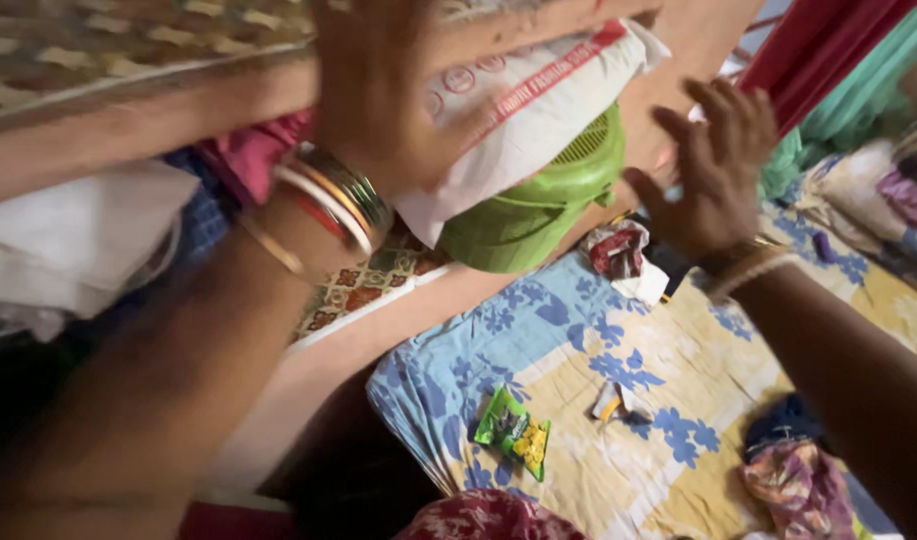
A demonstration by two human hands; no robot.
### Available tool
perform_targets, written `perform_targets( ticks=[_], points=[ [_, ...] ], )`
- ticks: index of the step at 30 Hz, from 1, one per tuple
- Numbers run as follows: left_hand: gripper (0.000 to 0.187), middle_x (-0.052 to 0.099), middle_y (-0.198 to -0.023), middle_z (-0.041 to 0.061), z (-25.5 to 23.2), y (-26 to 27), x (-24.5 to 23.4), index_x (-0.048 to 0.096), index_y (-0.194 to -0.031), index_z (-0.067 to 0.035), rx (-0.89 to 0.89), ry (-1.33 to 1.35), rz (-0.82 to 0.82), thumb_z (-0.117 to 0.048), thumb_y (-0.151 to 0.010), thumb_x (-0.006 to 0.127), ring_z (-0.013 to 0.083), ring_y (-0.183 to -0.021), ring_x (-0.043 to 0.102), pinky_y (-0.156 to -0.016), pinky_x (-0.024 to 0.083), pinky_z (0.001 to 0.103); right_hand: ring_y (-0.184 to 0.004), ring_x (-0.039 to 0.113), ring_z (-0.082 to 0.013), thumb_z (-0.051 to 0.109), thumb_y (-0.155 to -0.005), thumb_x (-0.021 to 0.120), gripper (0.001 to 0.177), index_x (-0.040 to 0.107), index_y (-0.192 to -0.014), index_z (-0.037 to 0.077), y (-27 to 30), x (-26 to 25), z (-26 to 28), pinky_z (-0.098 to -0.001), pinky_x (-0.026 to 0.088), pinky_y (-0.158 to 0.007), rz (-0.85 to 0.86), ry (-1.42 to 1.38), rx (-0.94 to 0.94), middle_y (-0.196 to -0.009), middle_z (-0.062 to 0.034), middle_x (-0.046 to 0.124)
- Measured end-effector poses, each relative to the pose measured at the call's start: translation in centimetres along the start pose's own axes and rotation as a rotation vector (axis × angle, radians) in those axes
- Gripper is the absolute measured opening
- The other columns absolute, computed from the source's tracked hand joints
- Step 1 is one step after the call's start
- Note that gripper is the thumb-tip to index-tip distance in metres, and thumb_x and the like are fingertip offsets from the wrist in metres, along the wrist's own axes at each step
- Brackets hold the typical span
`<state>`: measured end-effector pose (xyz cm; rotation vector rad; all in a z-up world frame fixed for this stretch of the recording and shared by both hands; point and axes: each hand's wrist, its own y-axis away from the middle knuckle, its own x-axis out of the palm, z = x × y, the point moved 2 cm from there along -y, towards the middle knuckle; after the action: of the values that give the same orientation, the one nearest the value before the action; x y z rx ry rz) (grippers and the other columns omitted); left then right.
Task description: The person organizes a cluttered bedroom by picking up various items from a bed and placing them on a nearby shelf or into a stack of fabrics. They handle a remote control, a small box, a spray can, a packet of snacks, a small mirror, a pouch, socks, a yellow cloth, a blue cloth, a book, and a toy car.
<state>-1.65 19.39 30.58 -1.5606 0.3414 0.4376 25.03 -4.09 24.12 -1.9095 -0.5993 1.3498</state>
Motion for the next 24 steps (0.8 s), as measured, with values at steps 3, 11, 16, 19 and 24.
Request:
perform_targets(
  ticks=[3,11,16,19,24],
  points=[
    [0.081,0.038,-0.162,0.018,-6.9,3.0,4.9,0.033,-0.159,-0.015,0.187,0.045,0.020,-0.055,-0.101,0.072,0.0404,-0.153,0.038,-0.125,0.016,0.073,-0.154,0.035,-0.0374,0.034,-0.100,0.082,0.051,0.057,-0.138,0.012,6.2,-0.2,-5.1,-0.0562,0.022,-0.132,0.010,-0.001,0.112,-0.162,-0.0167,0.043],
    [0.091,0.030,-0.163,0.024,-15.4,16.7,23.6,0.030,-0.159,-0.013,-0.061,0.440,0.617,-0.045,-0.086,0.075,0.0436,-0.152,0.029,-0.125,0.017,0.060,-0.147,0.041,-0.0415,0.038,-0.104,0.073,0.047,0.056,-0.136,0.007,23.8,1.2,-14.4,-0.0590,0.027,-0.123,0.158,0.052,0.523,-0.158,-0.0206,0.045],
    [0.102,0.019,-0.164,0.028,-15.9,26.1,35.5,0.021,-0.160,-0.013,-0.397,0.259,1.055,-0.051,-0.083,0.077,0.0428,-0.152,0.020,-0.122,0.011,0.060,-0.143,0.045,-0.0421,0.043,-0.094,0.073,0.058,0.059,-0.138,0.009,33.9,4.2,-16.7,-0.0550,0.034,-0.119,0.382,0.064,0.741,-0.151,-0.0228,0.052],
    [0.116,0.008,-0.168,0.024,-15.2,30.0,41.5,0.011,-0.163,-0.018,-0.569,0.141,1.306,-0.060,-0.078,0.079,0.0393,-0.156,0.011,-0.124,0.006,0.060,-0.136,0.049,-0.0417,0.047,-0.089,0.073,0.062,0.060,-0.136,0.009,39.9,7.4,-18.1,-0.0511,0.040,-0.113,0.553,0.018,0.820,-0.147,-0.0220,0.055],
    [0.147,-0.013,-0.172,0.018,-14.2,32.9,49.3,-0.009,-0.165,-0.029,-0.876,-0.017,1.605,-0.068,-0.062,0.088,0.0353,-0.160,-0.009,-0.120,0.000,0.070,-0.133,0.051,-0.0449,0.053,-0.083,0.075,0.075,0.058,-0.136,0.004,48.2,14.9,-20.0,-0.0505,0.041,-0.112,0.664,-0.127,0.966,-0.139,-0.0264,0.056]
  ],
)
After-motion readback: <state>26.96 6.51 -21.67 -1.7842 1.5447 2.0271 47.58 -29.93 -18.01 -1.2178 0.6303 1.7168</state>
